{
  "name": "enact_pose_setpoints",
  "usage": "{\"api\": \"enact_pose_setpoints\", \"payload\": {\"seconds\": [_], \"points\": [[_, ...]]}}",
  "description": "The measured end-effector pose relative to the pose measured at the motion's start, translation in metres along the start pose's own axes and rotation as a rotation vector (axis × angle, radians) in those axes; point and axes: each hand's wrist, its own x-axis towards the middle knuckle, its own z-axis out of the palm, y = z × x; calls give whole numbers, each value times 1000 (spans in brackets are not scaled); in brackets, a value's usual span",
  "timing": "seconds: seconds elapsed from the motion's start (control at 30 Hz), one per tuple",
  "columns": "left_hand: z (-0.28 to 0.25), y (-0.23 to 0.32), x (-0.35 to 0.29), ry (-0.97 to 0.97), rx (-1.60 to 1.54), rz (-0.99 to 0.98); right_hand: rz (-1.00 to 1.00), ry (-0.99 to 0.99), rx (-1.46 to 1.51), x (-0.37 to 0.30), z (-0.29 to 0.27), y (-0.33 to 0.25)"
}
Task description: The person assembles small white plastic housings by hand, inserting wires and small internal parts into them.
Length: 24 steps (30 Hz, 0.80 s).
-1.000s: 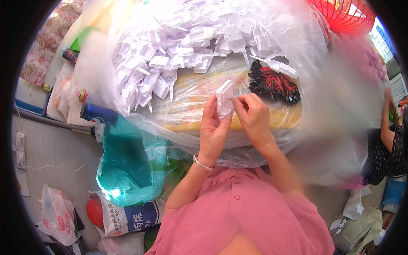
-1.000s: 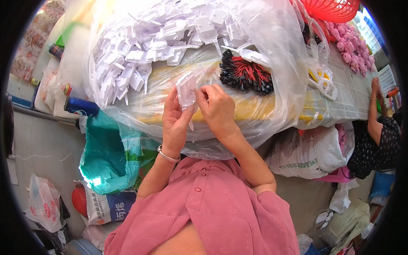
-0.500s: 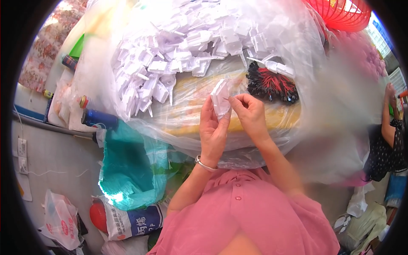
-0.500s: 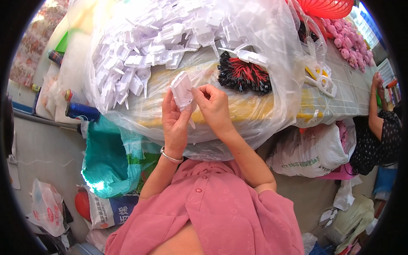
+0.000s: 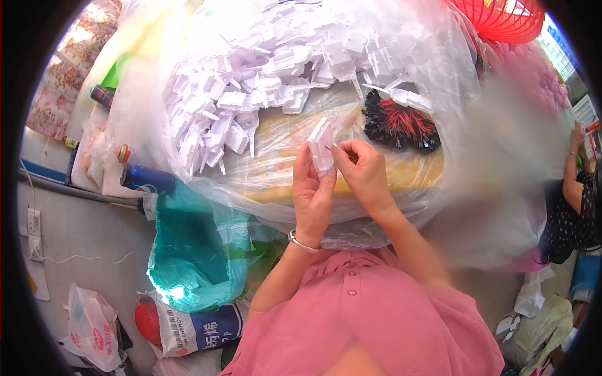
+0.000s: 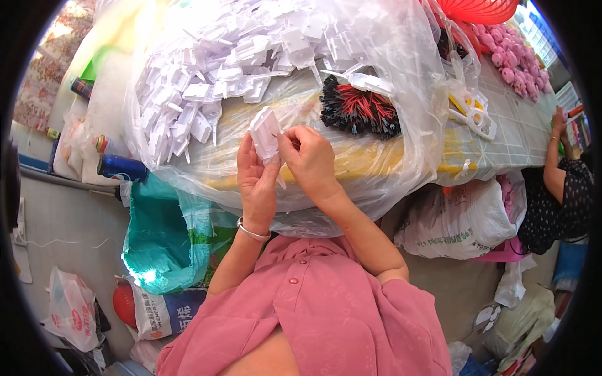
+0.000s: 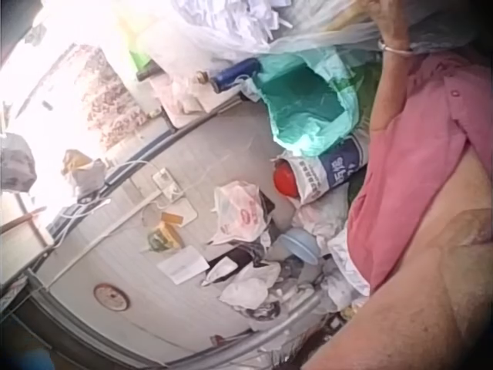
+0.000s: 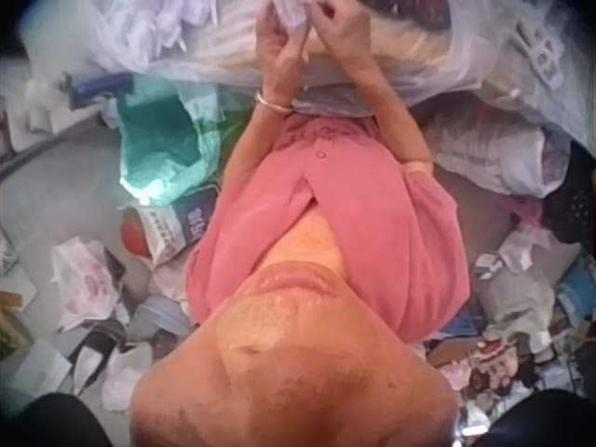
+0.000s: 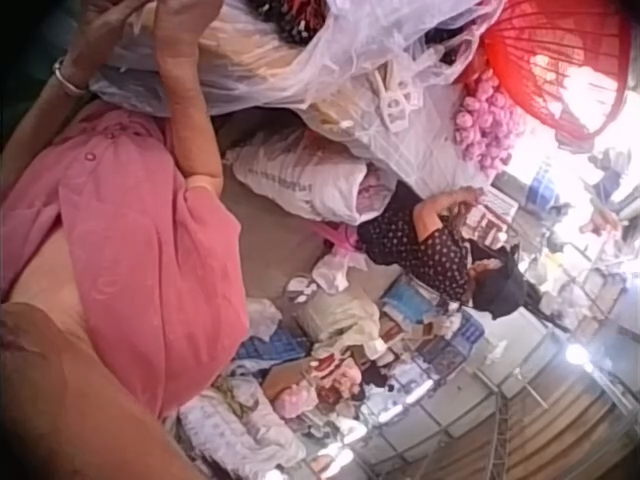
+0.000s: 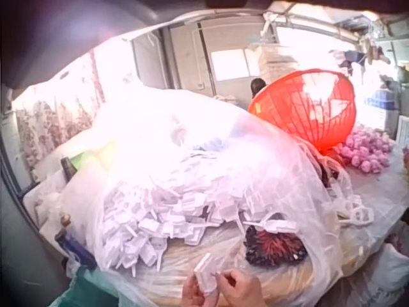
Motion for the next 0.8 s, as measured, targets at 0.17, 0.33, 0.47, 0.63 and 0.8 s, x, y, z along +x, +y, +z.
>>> {"api": "enact_pose_setpoints", "payload": {"seconds": [0.17, 0.33, 0.47, 0.63, 0.8], "points": [[-1, -3, -1, -1, 19, 12, -8, 10, -23, 1, 0, -1], [-1, -3, -2, -14, 6, 13, -38, 35, -91, 1, 0, -3], [-1, -3, -2, -12, 14, 5, -95, 34, -205, 1, -1, -4], [-1, -1, -1, 6, 11, -17, -120, 12, -210, -1, -2, -4], [0, -1, -2, 0, 0, -18, -105, 18, -228, 0, -2, -4]]}}
